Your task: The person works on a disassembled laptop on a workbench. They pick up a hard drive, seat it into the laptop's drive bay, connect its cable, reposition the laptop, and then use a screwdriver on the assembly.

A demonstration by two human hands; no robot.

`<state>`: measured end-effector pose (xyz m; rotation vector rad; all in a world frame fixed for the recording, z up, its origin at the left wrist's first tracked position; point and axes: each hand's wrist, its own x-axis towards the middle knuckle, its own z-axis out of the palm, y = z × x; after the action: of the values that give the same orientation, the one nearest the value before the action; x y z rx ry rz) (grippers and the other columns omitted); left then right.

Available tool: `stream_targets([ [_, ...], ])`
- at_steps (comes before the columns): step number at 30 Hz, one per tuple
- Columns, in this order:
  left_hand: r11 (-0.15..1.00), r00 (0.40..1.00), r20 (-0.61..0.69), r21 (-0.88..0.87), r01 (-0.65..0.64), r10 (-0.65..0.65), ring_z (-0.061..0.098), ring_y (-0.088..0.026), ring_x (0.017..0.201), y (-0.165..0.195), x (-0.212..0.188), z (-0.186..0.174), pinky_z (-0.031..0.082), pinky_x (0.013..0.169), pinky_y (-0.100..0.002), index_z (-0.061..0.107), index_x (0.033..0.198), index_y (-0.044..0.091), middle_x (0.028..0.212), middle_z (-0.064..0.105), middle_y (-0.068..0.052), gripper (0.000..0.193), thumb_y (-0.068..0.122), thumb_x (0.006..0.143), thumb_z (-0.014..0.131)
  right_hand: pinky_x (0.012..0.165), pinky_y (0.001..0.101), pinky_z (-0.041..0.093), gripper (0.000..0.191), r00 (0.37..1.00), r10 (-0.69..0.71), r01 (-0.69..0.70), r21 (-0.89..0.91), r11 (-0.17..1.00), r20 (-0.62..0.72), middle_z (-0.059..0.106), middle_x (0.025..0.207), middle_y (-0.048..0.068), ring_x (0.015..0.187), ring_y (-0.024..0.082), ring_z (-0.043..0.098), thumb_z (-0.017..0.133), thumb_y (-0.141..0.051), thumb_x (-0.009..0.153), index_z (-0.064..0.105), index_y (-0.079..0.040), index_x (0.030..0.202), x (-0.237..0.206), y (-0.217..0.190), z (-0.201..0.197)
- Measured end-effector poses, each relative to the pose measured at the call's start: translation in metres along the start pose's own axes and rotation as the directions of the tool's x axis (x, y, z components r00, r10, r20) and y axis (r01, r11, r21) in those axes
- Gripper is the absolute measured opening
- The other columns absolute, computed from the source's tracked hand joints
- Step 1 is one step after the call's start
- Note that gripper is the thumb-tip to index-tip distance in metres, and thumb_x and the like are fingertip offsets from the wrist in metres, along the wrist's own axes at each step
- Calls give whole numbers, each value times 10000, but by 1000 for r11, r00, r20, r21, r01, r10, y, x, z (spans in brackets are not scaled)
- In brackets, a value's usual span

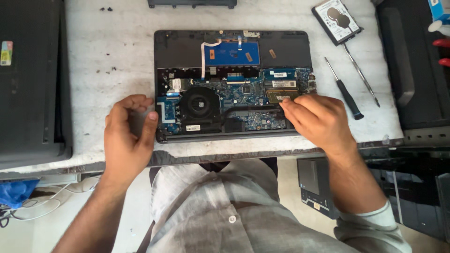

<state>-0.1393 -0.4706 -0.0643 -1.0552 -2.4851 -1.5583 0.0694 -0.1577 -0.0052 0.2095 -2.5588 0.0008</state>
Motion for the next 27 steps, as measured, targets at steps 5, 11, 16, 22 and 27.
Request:
stream_targets([
  [5,999,1000,7,-48,22,-22,657,-230,1073,-28,6,-9,506,987,-347,578,1273,-13,1166,726,-113,305,85,1016,709,591,349,512,145,1000,24,-24,21,999,17,617,806,36,679,199,640,855,-21,887,711,-36,879,9,-4,30],
  [11,999,1000,11,-36,-6,6,667,-241,1075,-47,12,7,513,979,-357,572,1277,-32,1177,728,-134,309,66,1019,710,585,355,505,138,999,25,-24,-9,1000,21,622,819,38,672,205,631,851,-34,891,714,-46,888,5,1,50],
  [16,999,1000,8,-48,6,-6,672,-233,1072,-51,7,11,516,968,-350,569,1284,-33,1171,732,-127,315,73,1023,708,581,358,500,152,999,23,-22,-31,999,30,617,817,40,669,211,625,851,-36,912,703,-42,880,-2,4,56],
  [22,999,1000,11,-37,-16,16,666,-233,1066,-50,8,12,514,972,-354,564,1285,-33,1165,733,-128,313,80,1029,707,598,355,513,138,999,41,-41,14,999,13,622,830,46,687,214,636,844,-29,911,707,-31,902,-4,5,57],
  [27,999,1000,19,-36,-6,7,673,-230,1057,-47,-1,7,516,962,-349,565,1276,-33,1153,740,-126,314,86,1025,711,613,355,526,134,999,40,-41,18,999,23,631,840,49,707,215,647,840,-22,898,706,-31,901,-11,-4,52],
])
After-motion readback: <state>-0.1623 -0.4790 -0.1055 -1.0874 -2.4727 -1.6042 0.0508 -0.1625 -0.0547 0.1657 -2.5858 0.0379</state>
